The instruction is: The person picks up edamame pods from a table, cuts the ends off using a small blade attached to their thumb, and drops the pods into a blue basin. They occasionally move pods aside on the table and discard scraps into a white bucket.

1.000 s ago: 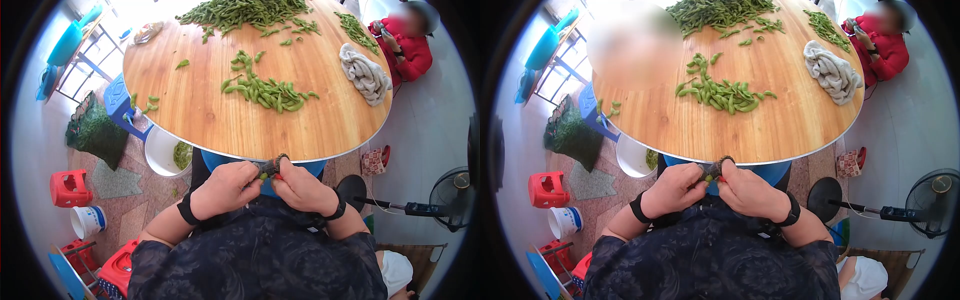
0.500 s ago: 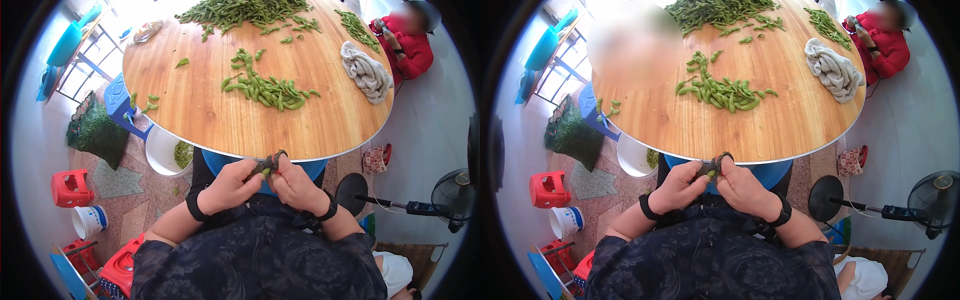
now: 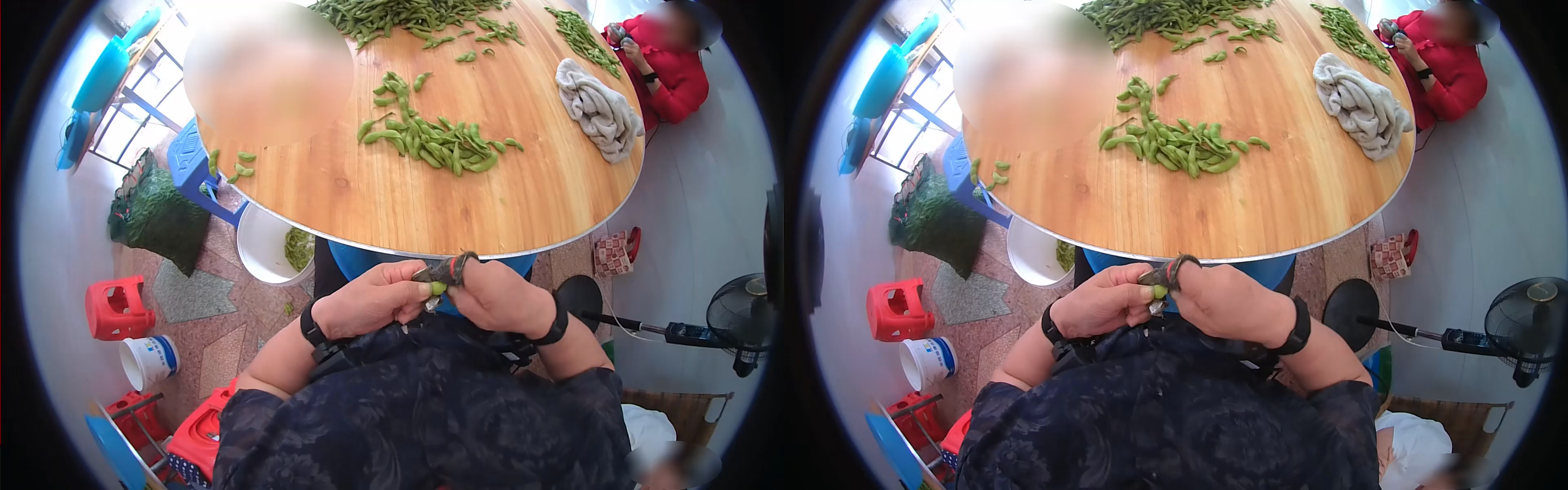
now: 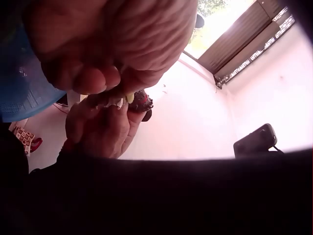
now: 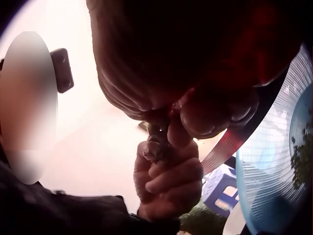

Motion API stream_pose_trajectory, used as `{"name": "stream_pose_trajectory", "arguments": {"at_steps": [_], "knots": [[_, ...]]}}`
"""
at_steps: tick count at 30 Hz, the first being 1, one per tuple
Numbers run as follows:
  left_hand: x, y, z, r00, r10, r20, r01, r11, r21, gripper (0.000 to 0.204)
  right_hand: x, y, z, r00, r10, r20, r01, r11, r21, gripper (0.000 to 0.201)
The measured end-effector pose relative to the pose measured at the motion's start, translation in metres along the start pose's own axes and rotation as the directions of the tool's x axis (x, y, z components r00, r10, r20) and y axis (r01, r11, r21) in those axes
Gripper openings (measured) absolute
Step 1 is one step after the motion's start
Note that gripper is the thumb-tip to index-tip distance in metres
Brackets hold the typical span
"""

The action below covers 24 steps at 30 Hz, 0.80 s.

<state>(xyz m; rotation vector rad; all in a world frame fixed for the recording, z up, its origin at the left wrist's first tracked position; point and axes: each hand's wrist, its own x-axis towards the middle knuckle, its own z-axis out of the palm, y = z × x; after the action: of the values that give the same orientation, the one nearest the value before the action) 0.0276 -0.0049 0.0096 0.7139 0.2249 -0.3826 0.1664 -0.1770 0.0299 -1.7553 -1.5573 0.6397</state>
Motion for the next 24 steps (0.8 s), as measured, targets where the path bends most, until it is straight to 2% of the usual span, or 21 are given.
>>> {"name": "stream_pose_trajectory", "arguments": {"at_steps": [1,2,3,4,6,8,9,11,14,18,20,22,23,24], "knots": [[0.000,-0.001,-0.001,0.998,0.042,0.054,-0.046,0.996,0.079,0.012,0.000,-0.002,-0.007,0.997,0.052,0.056,-0.061,0.985,0.159,0.015],[0.000,0.000,-0.001,0.998,0.039,0.057,-0.044,0.996,0.078,0.012,0.000,-0.003,-0.010,0.995,0.068,0.070,-0.084,0.963,0.256,0.015],[-0.001,0.003,0.003,0.998,0.051,0.031,-0.055,0.990,0.133,0.013,0.002,-0.005,-0.012,0.995,0.072,0.068,-0.087,0.963,0.255,0.015],[-0.001,0.004,0.004,0.998,0.066,0.006,-0.066,0.980,0.188,0.013,0.004,-0.006,-0.014,0.993,0.077,0.087,-0.102,0.939,0.330,0.014],[-0.001,0.004,0.000,0.999,0.046,0.026,-0.050,0.985,0.165,0.013,0.005,-0.005,-0.015,0.991,0.083,0.108,-0.120,0.908,0.401,0.015],[-0.001,0.003,-0.003,0.999,0.026,0.039,-0.031,0.990,0.140,0.013,0.004,-0.002,-0.012,0.976,0.122,0.182,-0.204,0.811,0.549,0.015],[-0.002,0.003,-0.004,0.998,0.012,0.063,-0.020,0.992,0.127,0.013,0.006,-0.004,-0.014,0.975,0.122,0.184,-0.205,0.808,0.552,0.015],[-0.002,0.002,-0.003,0.996,-0.007,0.087,-0.003,0.994,0.114,0.013,0.009,-0.013,-0.022,0.898,0.242,0.368,-0.433,0.644,0.631,0.016],[-0.002,0.002,-0.002,0.999,-0.017,0.048,0.010,0.989,0.150,0.013,0.010,-0.015,-0.019,0.889,0.267,0.371,-0.455,0.593,0.664,0.017],[-0.002,0.004,-0.001,1.000,0.004,0.028,-0.011,0.974,0.225,0.013,0.012,-0.015,-0.020,0.888,0.257,0.382,-0.457,0.583,0.671,0.016],[-0.004,0.006,0.002,0.999,0.029,0.025,-0.035,0.964,0.264,0.014,0.011,-0.015,-0.019,0.929,0.230,0.289,-0.359,0.752,0.554,0.014],[-0.007,0.008,0.003,0.991,0.130,0.009,-0.117,0.860,0.497,0.012,0.010,-0.011,-0.017,0.922,0.257,0.289,-0.383,0.712,0.589,0.015],[-0.007,0.007,0.004,0.991,0.131,0.011,-0.119,0.860,0.497,0.012,0.010,-0.010,-0.017,0.914,0.283,0.291,-0.405,0.670,0.622,0.016],[-0.006,0.006,0.006,0.956,0.289,0.049,-0.243,0.687,0.685,0.010,0.010,-0.011,-0.017,0.914,0.282,0.291,-0.404,0.672,0.620,0.016]]}}
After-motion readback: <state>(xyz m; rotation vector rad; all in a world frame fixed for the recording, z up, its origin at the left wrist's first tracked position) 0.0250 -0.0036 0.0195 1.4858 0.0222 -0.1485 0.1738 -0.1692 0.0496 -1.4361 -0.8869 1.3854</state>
